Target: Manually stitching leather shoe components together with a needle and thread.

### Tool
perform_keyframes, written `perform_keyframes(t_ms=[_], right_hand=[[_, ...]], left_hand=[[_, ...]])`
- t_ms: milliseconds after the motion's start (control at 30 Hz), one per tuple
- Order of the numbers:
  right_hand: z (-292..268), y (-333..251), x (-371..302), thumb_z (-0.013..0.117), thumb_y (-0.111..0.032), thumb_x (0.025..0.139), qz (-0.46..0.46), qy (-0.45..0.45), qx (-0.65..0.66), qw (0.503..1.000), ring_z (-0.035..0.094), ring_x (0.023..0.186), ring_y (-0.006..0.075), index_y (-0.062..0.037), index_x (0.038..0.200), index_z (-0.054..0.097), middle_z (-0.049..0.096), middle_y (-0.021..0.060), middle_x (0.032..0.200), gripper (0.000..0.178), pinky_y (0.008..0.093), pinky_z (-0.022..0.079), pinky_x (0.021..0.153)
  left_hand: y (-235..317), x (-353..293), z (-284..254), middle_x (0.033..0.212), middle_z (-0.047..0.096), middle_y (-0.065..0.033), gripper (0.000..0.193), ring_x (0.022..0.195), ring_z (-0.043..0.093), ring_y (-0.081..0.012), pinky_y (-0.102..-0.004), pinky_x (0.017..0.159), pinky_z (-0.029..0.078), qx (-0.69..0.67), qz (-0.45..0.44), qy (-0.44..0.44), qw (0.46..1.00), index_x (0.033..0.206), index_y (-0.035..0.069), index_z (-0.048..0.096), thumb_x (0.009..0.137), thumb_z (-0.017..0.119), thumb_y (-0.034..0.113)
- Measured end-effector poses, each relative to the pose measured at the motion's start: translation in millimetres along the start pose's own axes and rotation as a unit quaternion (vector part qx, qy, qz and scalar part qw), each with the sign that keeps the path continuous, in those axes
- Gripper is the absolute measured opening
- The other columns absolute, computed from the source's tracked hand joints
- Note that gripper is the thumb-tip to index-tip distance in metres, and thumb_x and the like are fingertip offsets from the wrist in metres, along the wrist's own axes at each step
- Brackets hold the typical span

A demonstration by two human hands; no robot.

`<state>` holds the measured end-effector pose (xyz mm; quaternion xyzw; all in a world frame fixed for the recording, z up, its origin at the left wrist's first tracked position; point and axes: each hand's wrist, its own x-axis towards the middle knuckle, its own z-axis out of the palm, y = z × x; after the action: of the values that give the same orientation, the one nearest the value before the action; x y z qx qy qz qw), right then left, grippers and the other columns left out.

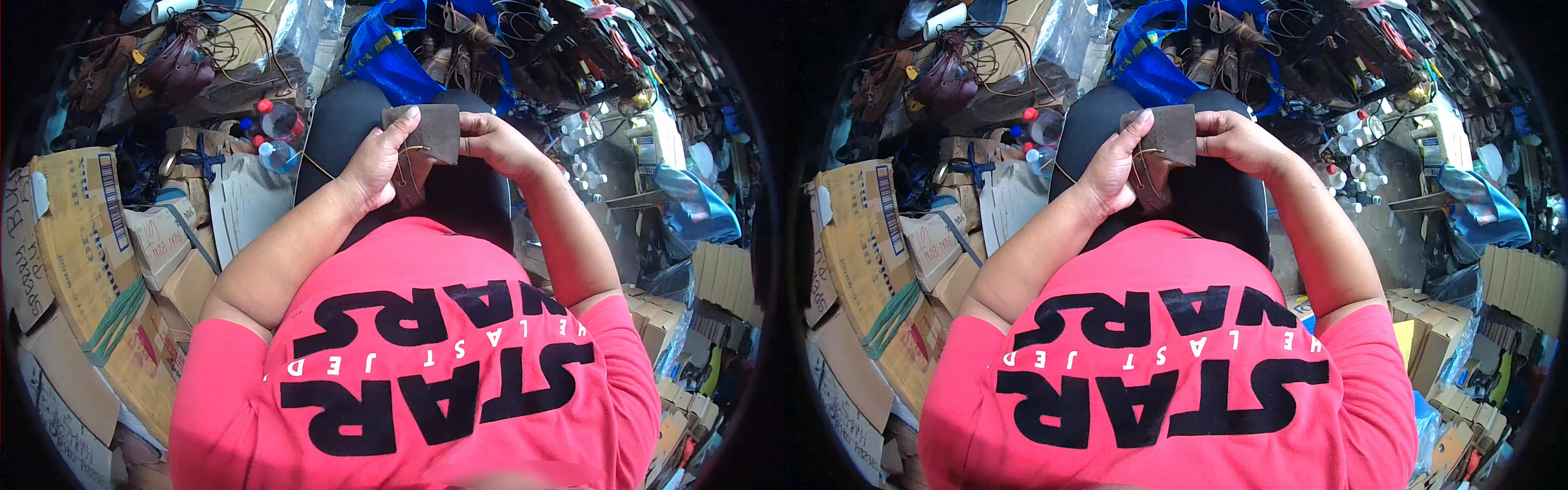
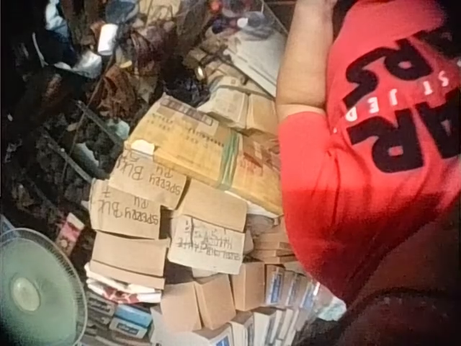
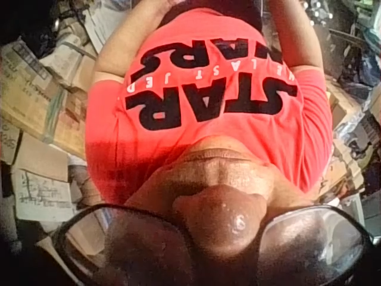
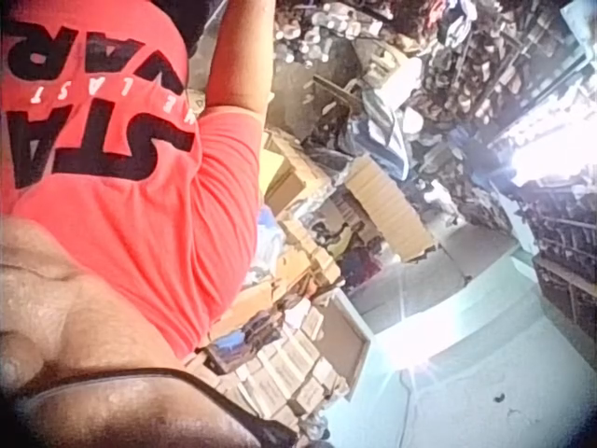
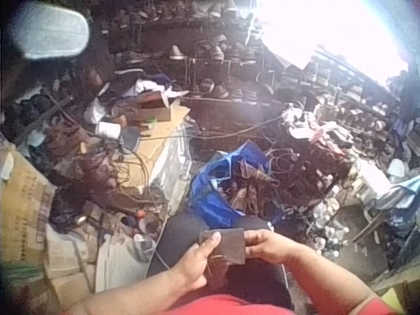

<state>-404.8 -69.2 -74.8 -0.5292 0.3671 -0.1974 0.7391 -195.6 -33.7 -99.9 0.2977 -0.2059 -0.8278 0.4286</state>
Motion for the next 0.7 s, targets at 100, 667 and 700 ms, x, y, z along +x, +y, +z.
perform_keyframes(t_ms=[100, 667, 700], right_hand=[[-3.4, 4.0, -0.2, 0.062, -0.006, 0.091, -0.008, 0.007, -0.001, 1.0, 0.058, 0.107, 0.0106, -0.0008, 0.123, 0.06, 0.064, 0.0037, 0.117, 0.033, 0.0263, 0.043, 0.098], [-12.1, 0.1, 6.1, 0.067, -0.003, 0.085, 0.011, 0.008, -0.099, 0.995, 0.059, 0.092, 0.0077, -0.0013, 0.114, 0.066, 0.068, 0.0003, 0.104, 0.029, 0.0243, 0.047, 0.085], [-17.3, -0.6, 5.3, 0.068, -0.003, 0.084, 0.035, 0.032, -0.177, 0.983, 0.058, 0.085, 0.0061, -0.0017, 0.112, 0.067, 0.068, -0.0015, 0.098, 0.027, 0.023, 0.048, 0.077]], left_hand=[[-0.2, 0.3, -1.5, 0.106, 0.066, -0.0074, 0.039, 0.096, 0.064, -0.0173, -0.036, 0.089, 0.051, -0.006, -0.005, -0.009, 1.0, 0.117, 0.006, 0.058, 0.095, 0.058, 0.039], [1.0, 0.9, 1.6, 0.095, 0.066, -0.0044, 0.034, 0.084, 0.063, -0.0133, -0.0306, 0.076, 0.051, 0.019, -0.012, 0.019, 1.0, 0.11, 0.007, 0.061, 0.094, 0.06, 0.038], [3.5, -0.1, 3.2, 0.095, 0.066, -0.0046, 0.033, 0.084, 0.063, -0.0136, -0.0309, 0.076, 0.051, 0.0, -0.013, 0.015, 1.0, 0.109, 0.007, 0.061, 0.094, 0.059, 0.037]])
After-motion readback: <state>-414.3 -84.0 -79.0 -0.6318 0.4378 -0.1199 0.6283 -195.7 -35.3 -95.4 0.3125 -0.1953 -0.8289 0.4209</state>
